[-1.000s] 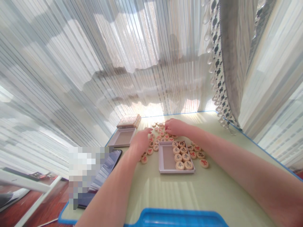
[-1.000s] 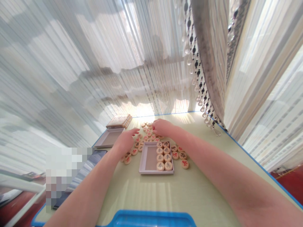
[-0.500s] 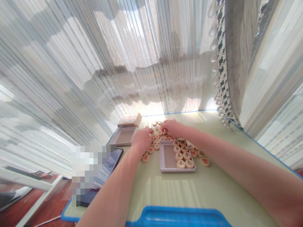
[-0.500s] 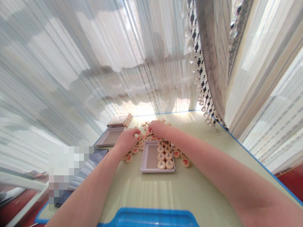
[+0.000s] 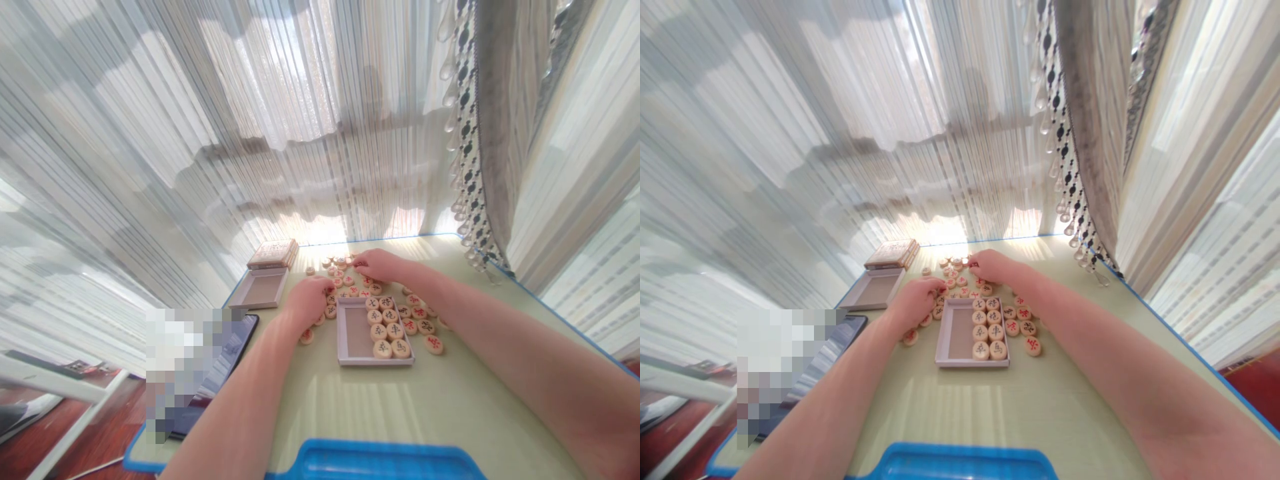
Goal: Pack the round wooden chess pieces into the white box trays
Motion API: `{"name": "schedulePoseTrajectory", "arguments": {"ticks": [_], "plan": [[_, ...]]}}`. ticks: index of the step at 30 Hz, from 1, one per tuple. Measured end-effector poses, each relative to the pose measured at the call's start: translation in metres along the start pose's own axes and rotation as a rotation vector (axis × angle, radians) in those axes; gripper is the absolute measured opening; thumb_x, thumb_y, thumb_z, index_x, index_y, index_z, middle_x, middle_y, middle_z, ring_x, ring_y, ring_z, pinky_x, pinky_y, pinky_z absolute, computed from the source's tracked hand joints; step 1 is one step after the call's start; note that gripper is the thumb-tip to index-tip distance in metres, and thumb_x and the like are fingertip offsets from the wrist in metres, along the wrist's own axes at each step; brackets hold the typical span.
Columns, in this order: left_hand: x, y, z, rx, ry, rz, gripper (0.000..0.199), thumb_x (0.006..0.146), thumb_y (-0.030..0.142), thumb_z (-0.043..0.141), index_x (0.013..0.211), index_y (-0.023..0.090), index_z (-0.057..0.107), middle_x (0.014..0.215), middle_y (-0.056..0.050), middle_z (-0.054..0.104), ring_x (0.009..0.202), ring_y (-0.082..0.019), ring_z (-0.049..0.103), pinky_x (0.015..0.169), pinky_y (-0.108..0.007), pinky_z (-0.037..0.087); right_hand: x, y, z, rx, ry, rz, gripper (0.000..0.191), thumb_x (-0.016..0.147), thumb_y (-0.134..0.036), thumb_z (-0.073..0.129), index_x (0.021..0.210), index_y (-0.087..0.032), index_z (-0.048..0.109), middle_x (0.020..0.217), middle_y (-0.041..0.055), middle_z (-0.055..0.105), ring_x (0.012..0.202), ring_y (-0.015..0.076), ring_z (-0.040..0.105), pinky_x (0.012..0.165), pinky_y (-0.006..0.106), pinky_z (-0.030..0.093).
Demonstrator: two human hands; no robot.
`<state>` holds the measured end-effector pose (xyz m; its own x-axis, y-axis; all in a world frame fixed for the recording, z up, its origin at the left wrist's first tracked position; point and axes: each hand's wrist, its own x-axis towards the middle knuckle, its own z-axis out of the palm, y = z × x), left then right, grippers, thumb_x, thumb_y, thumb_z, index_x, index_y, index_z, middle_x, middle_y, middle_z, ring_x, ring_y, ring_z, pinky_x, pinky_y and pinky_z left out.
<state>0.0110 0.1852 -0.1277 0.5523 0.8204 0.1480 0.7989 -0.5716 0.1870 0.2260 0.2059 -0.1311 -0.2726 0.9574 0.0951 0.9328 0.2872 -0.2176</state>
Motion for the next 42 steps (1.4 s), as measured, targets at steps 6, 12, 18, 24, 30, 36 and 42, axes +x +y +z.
{"name": "schedulePoseTrajectory", "arguments": {"ticks": [6, 12, 18, 24, 30, 36, 42], "plan": [[0.001, 0.002, -0.002, -0.005, 0.003, -0.009, 0.036, 0.073, 0.008, 0.041, 0.091, 0.024, 0.068, 0.1, 0.0, 0.067, 0.092, -0.015, 0.06, 0.08, -0.022, 0.044, 0.003, -0.001, 0.005, 0.085, 0.053, 0.029, 0.034, 0.079, -0.027, 0.052, 0.11, -0.02, 0.063, 0.116, 0.0058, 0.062, 0.097, 0.0212, 0.059, 0.084, 0.029, 0.045], [0.001, 0.001, -0.002, 0.002, 0.011, -0.008, 0.035, 0.073, 0.008, 0.043, 0.09, 0.024, 0.068, 0.099, 0.0, 0.068, 0.091, -0.015, 0.06, 0.08, -0.021, 0.044, 0.003, -0.008, 0.009, -0.006, 0.07, -0.051, 0.036, 0.083, -0.029, 0.044, 0.114, -0.018, 0.061, 0.119, 0.0085, 0.059, 0.108, 0.0236, 0.053, 0.091, 0.032, 0.04], [0.001, 0.0, 0.001, 0.013, 0.033, 0.005, 0.033, 0.075, 0.01, 0.042, 0.089, 0.023, 0.068, 0.097, 0.0, 0.068, 0.089, -0.016, 0.061, 0.08, -0.022, 0.044, -0.002, -0.016, 0.001, -0.089, 0.111, -0.063, 0.025, 0.081, -0.033, 0.05, 0.087, -0.016, 0.066, 0.104, 0.0101, 0.063, 0.096, 0.0245, 0.056, 0.079, 0.031, 0.042], [0.001, 0.0, 0.001, 0.019, 0.019, 0.004, 0.035, 0.075, 0.01, 0.04, 0.092, 0.022, 0.068, 0.098, -0.001, 0.068, 0.092, -0.016, 0.06, 0.082, -0.022, 0.044, -0.002, -0.018, 0.0, 0.024, 0.071, 0.037, 0.017, 0.079, -0.025, 0.053, 0.089, -0.017, 0.064, 0.092, 0.007, 0.067, 0.084, 0.0194, 0.059, 0.068, 0.026, 0.042], [0.002, -0.002, 0.001, 0.007, 0.02, 0.006, 0.036, 0.074, 0.01, 0.04, 0.093, 0.023, 0.068, 0.099, -0.001, 0.068, 0.093, -0.016, 0.06, 0.084, -0.024, 0.044, -0.001, -0.009, 0.001, 0.169, 0.106, 0.028, 0.022, 0.073, -0.015, 0.056, 0.093, -0.02, 0.064, 0.097, 0.0027, 0.066, 0.08, 0.0145, 0.058, 0.067, 0.022, 0.042], [0.002, -0.002, 0.001, 0.015, 0.016, 0.001, 0.033, 0.076, 0.012, 0.04, 0.093, 0.023, 0.067, 0.099, -0.001, 0.067, 0.092, -0.016, 0.06, 0.083, -0.023, 0.044, 0.0, -0.01, 0.0, 0.142, 0.103, 0.131, 0.022, 0.073, -0.011, 0.05, 0.087, -0.018, 0.066, 0.091, 0.0045, 0.067, 0.078, 0.0161, 0.058, 0.064, 0.023, 0.043], [0.002, 0.0, 0.001, 0.052, 0.049, 0.031, 0.034, 0.075, 0.011, 0.04, 0.093, 0.022, 0.067, 0.1, -0.003, 0.067, 0.094, -0.017, 0.059, 0.086, -0.026, 0.044, -0.002, -0.017, 0.005, 0.004, 0.1, -0.055, 0.03, 0.078, -0.027, 0.054, 0.105, -0.02, 0.065, 0.105, 0.0065, 0.066, 0.101, 0.0229, 0.054, 0.086, 0.031, 0.04]]}}
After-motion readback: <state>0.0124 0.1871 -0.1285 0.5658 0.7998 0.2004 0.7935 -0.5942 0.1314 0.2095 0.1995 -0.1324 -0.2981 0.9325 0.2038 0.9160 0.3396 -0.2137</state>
